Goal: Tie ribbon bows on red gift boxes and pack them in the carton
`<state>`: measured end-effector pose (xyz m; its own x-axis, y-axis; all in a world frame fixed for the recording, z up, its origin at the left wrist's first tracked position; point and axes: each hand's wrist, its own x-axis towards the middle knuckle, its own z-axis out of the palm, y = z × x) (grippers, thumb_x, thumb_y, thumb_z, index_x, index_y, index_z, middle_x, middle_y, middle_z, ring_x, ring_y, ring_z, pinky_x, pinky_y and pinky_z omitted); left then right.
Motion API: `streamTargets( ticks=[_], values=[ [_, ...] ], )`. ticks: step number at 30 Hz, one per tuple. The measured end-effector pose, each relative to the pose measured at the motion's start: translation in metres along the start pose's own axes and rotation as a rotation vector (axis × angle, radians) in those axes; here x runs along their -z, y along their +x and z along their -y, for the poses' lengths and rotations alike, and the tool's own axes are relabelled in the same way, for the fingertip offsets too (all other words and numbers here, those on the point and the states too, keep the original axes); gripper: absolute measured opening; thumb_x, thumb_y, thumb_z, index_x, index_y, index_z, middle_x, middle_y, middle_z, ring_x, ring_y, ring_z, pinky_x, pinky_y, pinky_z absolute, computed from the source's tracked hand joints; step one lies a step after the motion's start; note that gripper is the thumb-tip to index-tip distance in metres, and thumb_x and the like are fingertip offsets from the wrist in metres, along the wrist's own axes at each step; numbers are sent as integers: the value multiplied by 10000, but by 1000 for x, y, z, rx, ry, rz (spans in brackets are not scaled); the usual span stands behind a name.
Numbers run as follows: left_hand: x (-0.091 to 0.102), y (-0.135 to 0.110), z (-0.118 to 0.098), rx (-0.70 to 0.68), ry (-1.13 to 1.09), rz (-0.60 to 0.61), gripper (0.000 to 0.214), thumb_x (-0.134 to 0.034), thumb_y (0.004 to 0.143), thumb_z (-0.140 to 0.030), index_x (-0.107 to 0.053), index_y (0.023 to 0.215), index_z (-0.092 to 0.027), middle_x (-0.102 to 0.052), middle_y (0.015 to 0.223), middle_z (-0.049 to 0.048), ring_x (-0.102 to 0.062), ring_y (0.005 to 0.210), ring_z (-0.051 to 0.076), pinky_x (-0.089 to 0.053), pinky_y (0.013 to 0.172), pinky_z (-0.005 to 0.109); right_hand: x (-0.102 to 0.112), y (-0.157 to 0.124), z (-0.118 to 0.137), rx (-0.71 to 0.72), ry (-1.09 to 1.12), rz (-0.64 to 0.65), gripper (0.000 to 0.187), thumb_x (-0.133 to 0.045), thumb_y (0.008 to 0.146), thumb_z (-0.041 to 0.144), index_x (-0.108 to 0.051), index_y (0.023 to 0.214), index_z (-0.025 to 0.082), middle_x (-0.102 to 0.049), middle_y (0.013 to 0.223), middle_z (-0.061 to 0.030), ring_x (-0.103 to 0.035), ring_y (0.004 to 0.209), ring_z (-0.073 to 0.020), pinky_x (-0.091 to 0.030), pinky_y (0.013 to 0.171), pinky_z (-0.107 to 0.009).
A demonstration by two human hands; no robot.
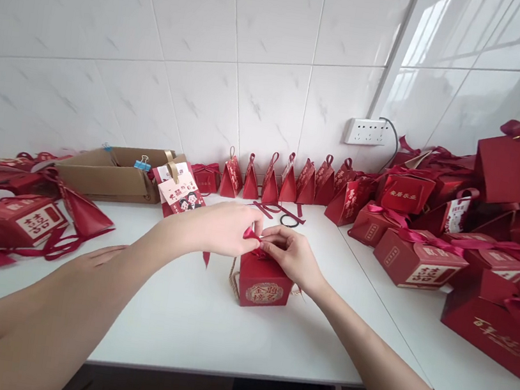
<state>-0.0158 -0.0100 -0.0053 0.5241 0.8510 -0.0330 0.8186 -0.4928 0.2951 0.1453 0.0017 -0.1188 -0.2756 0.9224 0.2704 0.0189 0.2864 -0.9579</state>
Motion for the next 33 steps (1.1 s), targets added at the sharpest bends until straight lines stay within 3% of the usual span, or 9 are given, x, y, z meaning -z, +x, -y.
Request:
streamTargets(
  ticks=[7,13,17,20,24,27,30,33],
  values=[
    [6,3,-11,-134,271,84,221,-529,676,-34,-631,762,-211,-503,753,25,-483,663,163,-237,524,250,1,0,-3,83,7,8,74,-583,754,223,-559,808,179,-670,805,-16,-642,767,-144,-500,739,-291],
    [5,7,-3,-139,196,46,130,-533,753,-153,-641,690,-191,-535,884,26,-396,521,91,-228,504,267,2,1,-4,64,-5,23,90,-572,759,219,-563,840,181,-678,823,-24,-646,772,-148,-503,745,-298],
    [4,13,-6,-182,160,61,167,-530,783,-225,-634,654,-200,-550,727,23,-476,611,144,-266,536,258,2,1,-4,81,-23,24,89,-569,755,225,-556,834,184,-683,825,-25,-641,780,-160,-487,726,-296],
    [2,22,-7,-225,147,11,171,-490,804,-208,-645,730,-203,-590,802,24,-522,721,161,-301,581,249,3,0,-4,83,-43,46,108,-544,750,201,-535,856,182,-673,763,-4,-611,701,-146,-450,635,-263],
    [-7,33,7,-176,-15,6,157,-484,828,-281,-624,848,-212,-622,851,5,-541,713,144,-332,597,240,4,-1,-4,31,15,67,168,-529,743,191,-482,904,194,-635,649,46,-514,535,-98,-375,531,-223],
    [-21,40,28,-95,-234,-43,157,-534,803,-350,-579,816,-201,-620,816,-6,-547,705,138,-370,608,236,4,-1,-4,-4,132,34,244,-580,740,237,-423,925,216,-657,689,35,-559,579,-116,-408,551,-232],
    [-40,40,45,-94,-456,-103,125,-555,781,-301,-544,757,-178,-607,776,-4,-554,708,130,-414,651,241,4,0,-5,-17,247,9,340,-648,719,295,-354,878,234,-676,720,24,-612,651,-146,-458,603,-261],
    [-59,33,51,-61,-513,-160,83,-510,783,-221,-568,760,-165,-617,781,9,-560,713,131,-430,664,244,2,-1,-5,-2,250,-10,347,-655,721,325,-334,815,232,-672,699,25,-595,606,-137,-444,564,-249]
  ],
)
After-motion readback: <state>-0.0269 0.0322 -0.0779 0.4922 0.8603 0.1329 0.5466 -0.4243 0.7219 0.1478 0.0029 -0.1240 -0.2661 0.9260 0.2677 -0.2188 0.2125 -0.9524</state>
